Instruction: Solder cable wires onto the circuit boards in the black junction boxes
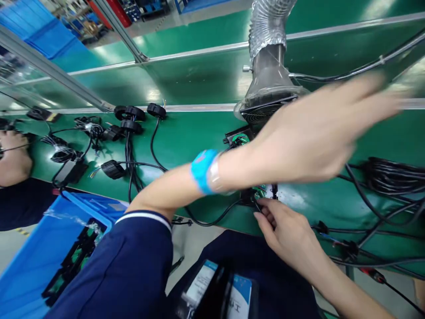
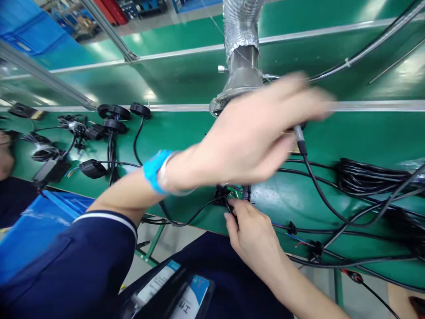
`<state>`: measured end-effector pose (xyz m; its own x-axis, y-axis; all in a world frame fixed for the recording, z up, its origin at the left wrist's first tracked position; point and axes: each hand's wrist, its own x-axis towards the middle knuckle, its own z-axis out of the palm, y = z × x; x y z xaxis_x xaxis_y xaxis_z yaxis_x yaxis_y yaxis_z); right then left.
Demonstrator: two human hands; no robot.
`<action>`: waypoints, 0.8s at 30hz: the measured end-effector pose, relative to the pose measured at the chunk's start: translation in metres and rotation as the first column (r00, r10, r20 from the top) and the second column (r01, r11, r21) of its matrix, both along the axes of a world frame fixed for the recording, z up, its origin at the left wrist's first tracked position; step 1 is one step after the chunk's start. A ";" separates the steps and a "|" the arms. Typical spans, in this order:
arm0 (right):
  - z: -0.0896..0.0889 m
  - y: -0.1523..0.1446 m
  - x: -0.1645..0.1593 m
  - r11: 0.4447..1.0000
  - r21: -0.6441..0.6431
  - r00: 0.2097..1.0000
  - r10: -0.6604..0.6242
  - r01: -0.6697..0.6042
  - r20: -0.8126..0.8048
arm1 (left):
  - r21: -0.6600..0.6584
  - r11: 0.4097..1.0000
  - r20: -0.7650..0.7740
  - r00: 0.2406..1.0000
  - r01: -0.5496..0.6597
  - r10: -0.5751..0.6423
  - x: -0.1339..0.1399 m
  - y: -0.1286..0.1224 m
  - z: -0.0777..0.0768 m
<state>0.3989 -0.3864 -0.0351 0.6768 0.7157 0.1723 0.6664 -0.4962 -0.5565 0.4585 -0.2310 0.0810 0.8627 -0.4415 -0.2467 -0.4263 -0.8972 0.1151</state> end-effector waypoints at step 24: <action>0.011 -0.024 0.070 0.943 -0.301 0.978 0.090 -0.145 -0.188 | -0.439 0.896 0.133 0.981 -0.071 0.143 -0.076 0.025 -0.119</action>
<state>0.4693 -0.4106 -0.0241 0.5840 0.7912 -0.1815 0.6400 -0.5864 -0.4966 0.3822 -0.2059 -0.0384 0.9221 -0.3763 0.0896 -0.3757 -0.8159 0.4396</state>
